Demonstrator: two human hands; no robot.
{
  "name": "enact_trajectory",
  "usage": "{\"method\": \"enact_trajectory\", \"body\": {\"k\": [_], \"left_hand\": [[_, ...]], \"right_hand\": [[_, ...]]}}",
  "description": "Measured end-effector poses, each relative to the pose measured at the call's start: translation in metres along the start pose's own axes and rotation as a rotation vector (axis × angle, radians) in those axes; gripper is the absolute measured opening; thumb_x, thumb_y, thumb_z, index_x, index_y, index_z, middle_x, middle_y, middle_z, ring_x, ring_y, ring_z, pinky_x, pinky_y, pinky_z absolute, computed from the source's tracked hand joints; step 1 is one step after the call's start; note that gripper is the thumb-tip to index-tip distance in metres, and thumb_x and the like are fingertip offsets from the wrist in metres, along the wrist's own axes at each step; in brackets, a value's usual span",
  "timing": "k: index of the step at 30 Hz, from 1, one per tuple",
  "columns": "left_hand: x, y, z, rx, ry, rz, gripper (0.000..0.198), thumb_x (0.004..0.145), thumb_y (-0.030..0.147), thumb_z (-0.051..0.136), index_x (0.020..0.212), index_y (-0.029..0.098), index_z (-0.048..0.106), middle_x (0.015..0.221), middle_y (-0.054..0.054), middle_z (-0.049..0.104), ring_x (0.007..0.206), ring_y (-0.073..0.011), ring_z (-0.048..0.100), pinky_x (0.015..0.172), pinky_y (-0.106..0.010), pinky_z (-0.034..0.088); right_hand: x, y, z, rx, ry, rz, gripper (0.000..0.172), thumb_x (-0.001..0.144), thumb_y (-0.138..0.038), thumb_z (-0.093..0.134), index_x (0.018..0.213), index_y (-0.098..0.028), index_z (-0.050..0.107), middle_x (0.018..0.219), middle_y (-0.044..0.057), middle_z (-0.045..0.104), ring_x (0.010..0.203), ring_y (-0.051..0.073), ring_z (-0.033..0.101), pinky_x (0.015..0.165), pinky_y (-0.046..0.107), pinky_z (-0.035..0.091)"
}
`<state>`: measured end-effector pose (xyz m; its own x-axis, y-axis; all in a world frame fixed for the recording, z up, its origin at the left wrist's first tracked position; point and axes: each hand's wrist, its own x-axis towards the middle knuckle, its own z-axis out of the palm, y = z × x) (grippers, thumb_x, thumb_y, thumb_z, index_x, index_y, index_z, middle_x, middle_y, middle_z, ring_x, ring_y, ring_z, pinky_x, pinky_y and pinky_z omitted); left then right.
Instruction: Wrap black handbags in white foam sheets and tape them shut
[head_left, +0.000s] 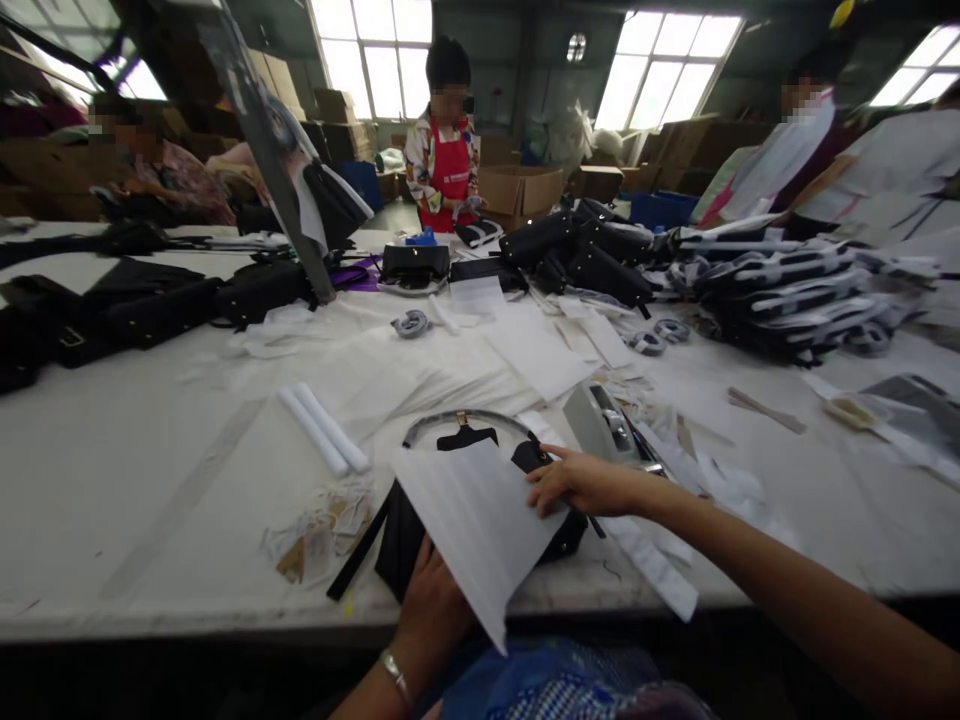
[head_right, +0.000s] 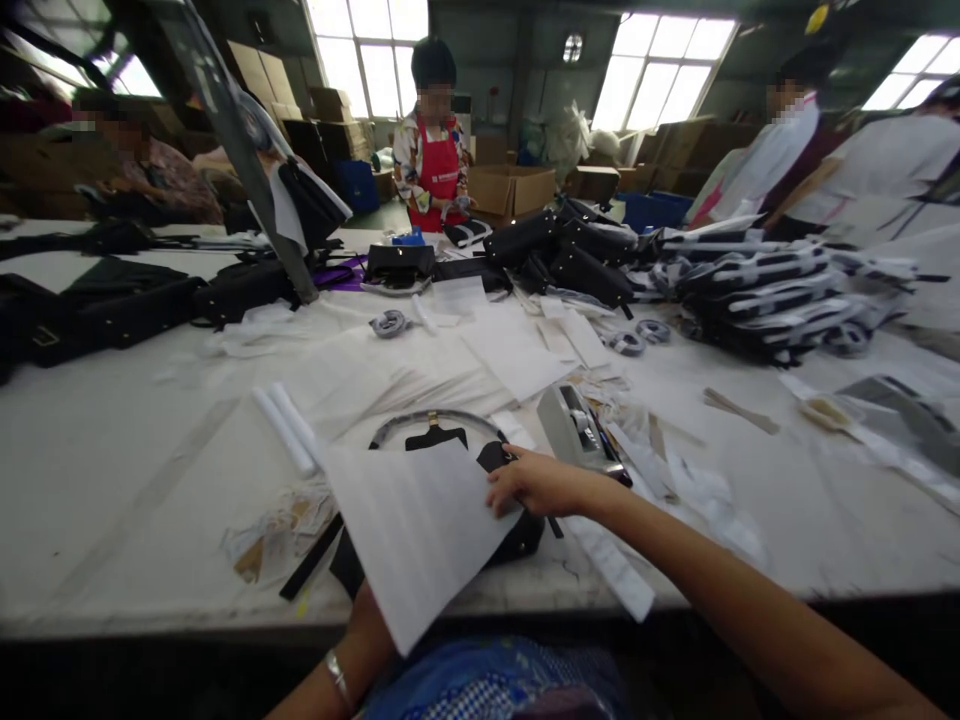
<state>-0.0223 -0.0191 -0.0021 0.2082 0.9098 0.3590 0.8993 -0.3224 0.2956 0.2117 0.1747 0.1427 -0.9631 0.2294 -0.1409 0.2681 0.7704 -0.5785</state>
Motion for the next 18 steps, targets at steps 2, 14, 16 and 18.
{"method": "enact_trajectory", "body": {"k": [2, 14, 16, 18], "left_hand": [[0.000, 0.002, -0.002, 0.009, -0.001, -0.018, 0.026, 0.089, 0.032, 0.062, 0.113, 0.034, 0.069, 0.108, -0.005, 0.072, 0.110, -0.0284, 0.063, 0.109, -0.054, 0.038], [0.009, 0.004, -0.016, 0.150, -0.002, 0.074, 0.047, 0.092, 0.034, 0.059, 0.138, 0.036, 0.051, 0.144, -0.010, 0.051, 0.134, -0.0319, 0.045, 0.110, -0.056, 0.035], [0.008, 0.004, -0.015, 0.149, -0.012, 0.066, 0.044, 0.092, 0.035, 0.058, 0.135, 0.035, 0.055, 0.142, -0.010, 0.053, 0.135, -0.0316, 0.044, 0.111, -0.056, 0.034], [0.008, 0.004, -0.015, 0.161, -0.021, 0.059, 0.047, 0.091, 0.036, 0.059, 0.138, 0.037, 0.052, 0.139, -0.010, 0.055, 0.133, -0.0319, 0.046, 0.110, -0.055, 0.035]], "right_hand": [[-0.001, -0.006, 0.001, -0.057, -0.013, 0.023, 0.062, 0.063, 0.009, 0.042, 0.100, -0.029, 0.073, 0.114, -0.004, 0.072, 0.125, 0.018, 0.057, 0.120, 0.052, 0.014], [0.057, -0.054, 0.065, -0.234, 0.165, 0.094, 0.093, 0.081, -0.065, 0.064, 0.152, -0.015, 0.031, 0.155, 0.024, 0.030, 0.140, 0.040, 0.034, 0.113, 0.055, 0.030], [0.076, -0.051, 0.071, -0.222, 0.245, 0.141, 0.087, 0.086, -0.063, 0.059, 0.151, -0.012, 0.033, 0.152, 0.024, 0.035, 0.139, 0.037, 0.036, 0.114, 0.051, 0.032], [0.098, -0.047, 0.071, -0.226, 0.332, 0.171, 0.081, 0.090, -0.058, 0.058, 0.149, -0.009, 0.035, 0.150, 0.025, 0.038, 0.139, 0.036, 0.036, 0.114, 0.049, 0.032]]}}
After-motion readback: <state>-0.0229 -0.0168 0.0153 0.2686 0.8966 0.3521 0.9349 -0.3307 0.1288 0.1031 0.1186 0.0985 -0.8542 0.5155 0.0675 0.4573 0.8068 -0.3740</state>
